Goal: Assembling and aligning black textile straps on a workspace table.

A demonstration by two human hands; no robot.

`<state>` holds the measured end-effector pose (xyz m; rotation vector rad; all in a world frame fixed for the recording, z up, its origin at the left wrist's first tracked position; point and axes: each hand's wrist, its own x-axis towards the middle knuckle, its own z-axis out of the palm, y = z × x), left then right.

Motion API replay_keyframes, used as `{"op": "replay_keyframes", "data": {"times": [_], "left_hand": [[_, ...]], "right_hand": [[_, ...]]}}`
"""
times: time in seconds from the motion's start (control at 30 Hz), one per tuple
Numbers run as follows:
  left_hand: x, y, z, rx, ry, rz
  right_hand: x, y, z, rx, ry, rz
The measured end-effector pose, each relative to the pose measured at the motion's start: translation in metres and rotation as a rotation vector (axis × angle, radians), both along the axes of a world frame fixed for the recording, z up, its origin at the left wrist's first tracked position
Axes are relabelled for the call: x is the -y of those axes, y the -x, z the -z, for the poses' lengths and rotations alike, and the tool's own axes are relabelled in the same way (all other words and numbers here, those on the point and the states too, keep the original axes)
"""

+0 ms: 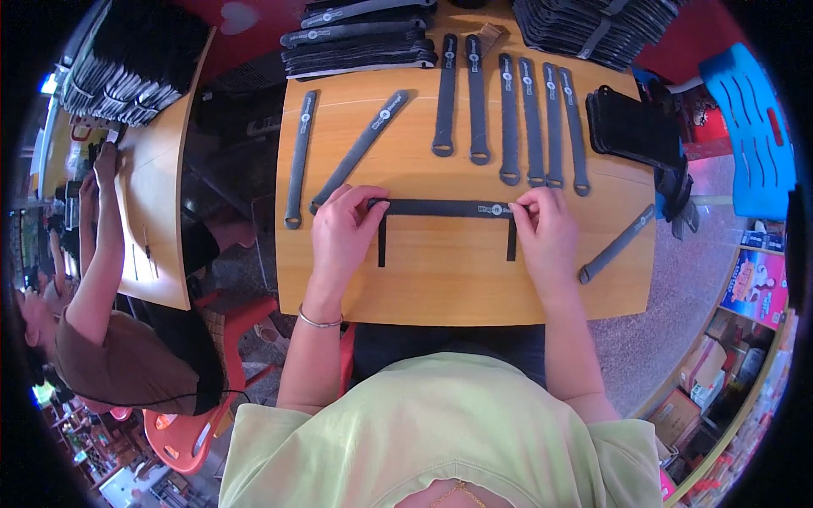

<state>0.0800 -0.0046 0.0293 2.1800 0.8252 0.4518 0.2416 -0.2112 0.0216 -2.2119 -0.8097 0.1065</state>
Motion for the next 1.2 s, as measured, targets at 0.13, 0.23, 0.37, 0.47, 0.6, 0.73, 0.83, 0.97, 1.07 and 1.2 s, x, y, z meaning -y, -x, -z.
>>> {"op": "replay_keyframes", "data": {"times": [0.13, 0.23, 0.37, 0.47, 0.6, 0.73, 0.83, 0.97, 1.07, 1.2], "left_hand": [[0.001, 0.003, 0.008, 0.014, -0.114, -0.003], [0.007, 0.005, 0.004, 0.100, -0.204, -0.069], [0.023, 0.011, -0.012, 0.209, -0.142, -0.123], [0.032, 0.017, -0.009, 0.252, -0.054, 0.106], [0.067, 0.013, -0.024, 0.262, 0.175, 0.299], [0.088, 0.012, -0.020, 0.224, 0.300, 0.443], [0.106, 0.011, -0.021, 0.239, 0.235, 0.538], [0.121, 0.003, -0.033, 0.296, 0.199, 0.582], [0.121, 0.009, -0.037, 0.389, 0.287, 0.621], [0.105, 0.011, -0.043, 0.279, 0.313, 0.493]], "right_hand": [[0.004, 0.001, -0.006, 0.059, -0.040, 0.054], [0.030, -0.014, -0.024, -0.122, 0.011, 0.041], [0.099, -0.042, -0.066, 0.014, 0.280, -0.123], [0.129, -0.050, -0.073, 0.200, 0.464, -0.213], [0.131, -0.052, -0.073, 0.123, 0.527, -0.254], [0.118, -0.048, -0.068, 0.087, 0.519, -0.337], [0.116, -0.037, -0.067, -0.050, 0.524, -0.356], [0.093, 0.001, -0.075, -0.088, 0.369, -0.423], [0.066, 0.027, -0.083, -0.109, 0.231, -0.523], [0.054, 0.039, -0.091, -0.191, 0.139, -0.513]]}}
